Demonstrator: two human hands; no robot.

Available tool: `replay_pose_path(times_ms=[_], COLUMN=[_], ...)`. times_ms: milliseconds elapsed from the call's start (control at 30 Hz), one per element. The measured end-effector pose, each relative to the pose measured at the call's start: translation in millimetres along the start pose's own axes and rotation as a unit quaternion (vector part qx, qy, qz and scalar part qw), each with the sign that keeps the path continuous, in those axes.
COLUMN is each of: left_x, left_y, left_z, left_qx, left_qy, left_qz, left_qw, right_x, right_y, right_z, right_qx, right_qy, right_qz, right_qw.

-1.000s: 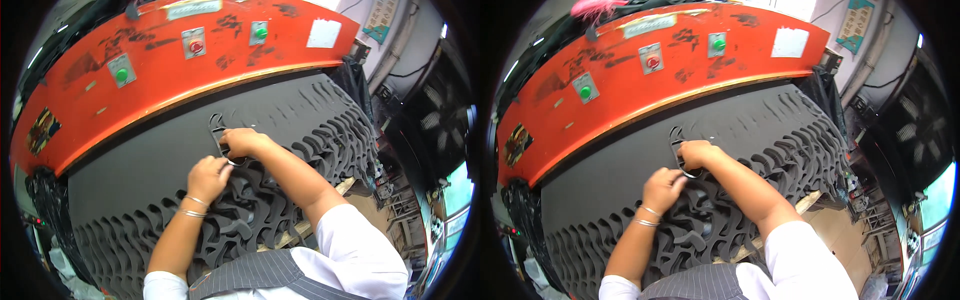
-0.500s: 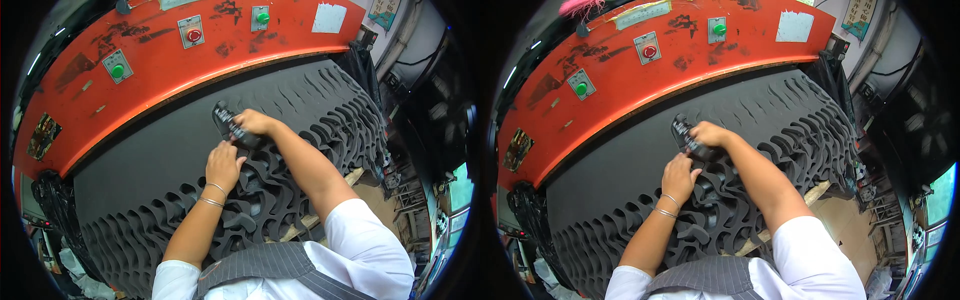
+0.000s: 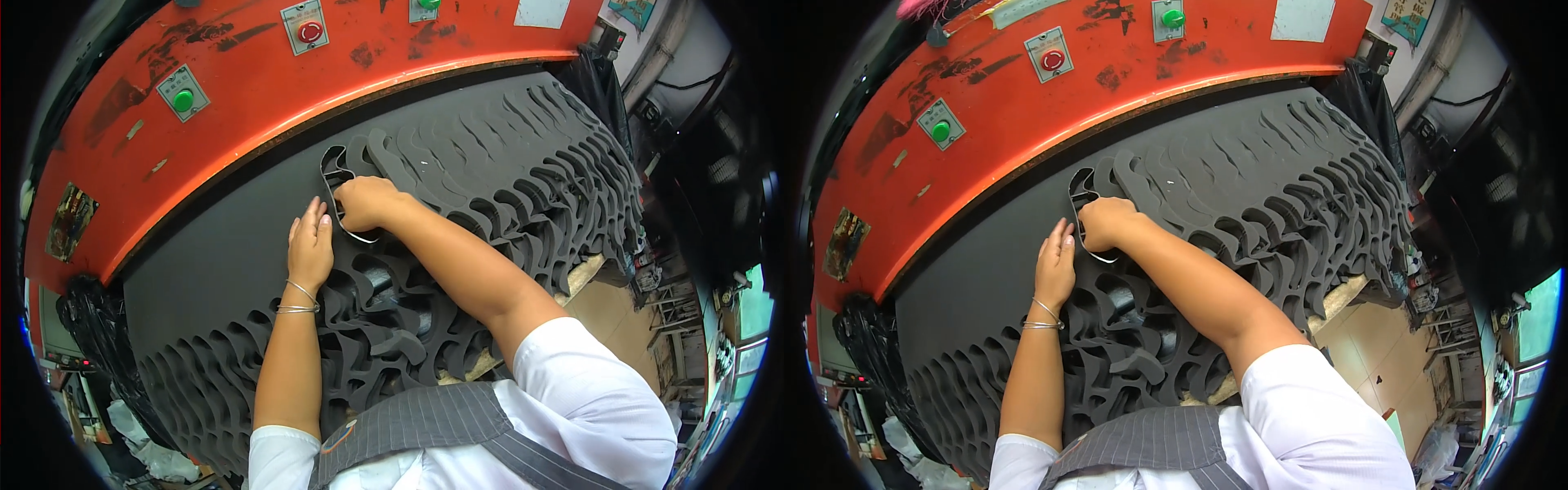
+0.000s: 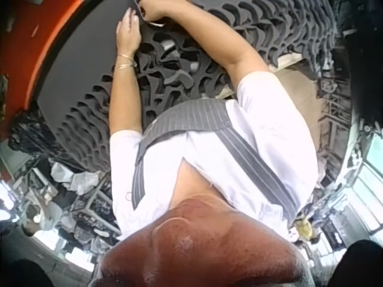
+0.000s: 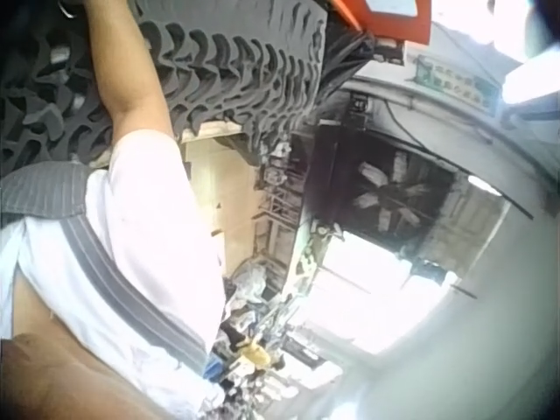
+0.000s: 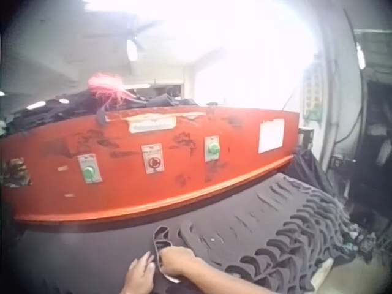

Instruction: Removing die-cut shoe components from a foam sheet and using a hammer to facilitate separation.

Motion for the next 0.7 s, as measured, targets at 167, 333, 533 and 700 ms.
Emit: replay_pose_path(times_ms=[167, 333, 533, 700], left_x=[10, 10, 17, 13], left_y=[-1, 3, 11, 7], left_z=[11, 23, 29, 34], left_qx=[-0.04, -0.072, -0.063, -0.078], left_qy=[-0.125, -0.172, -0.192, -0.218], left_qz=[-0.062, -0.069, -0.059, -0.019], left_qw=[0.989, 0.98, 0.978, 0.973], right_x=[-5, -33, -33, -31], right_y=[55, 84, 80, 70], right_z=[31, 29, 25, 32], right_qx=[0.223, 0.183, 0.185, 0.214], right_qy=[-0.149, -0.164, -0.154, -0.146], right_qz=[0.214, 0.204, 0.209, 0.216], right_qw=[0.939, 0.948, 0.948, 0.942])
Point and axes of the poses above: each hand's wrist, its own y-axis away from the middle knuckle, its own x-axis out of the back of the hand, z = x × y, the point moved 1 cm from there along -y, towards the middle knuckle, and after that the axes turned 2 degrees about z, right-handed, at the moved point
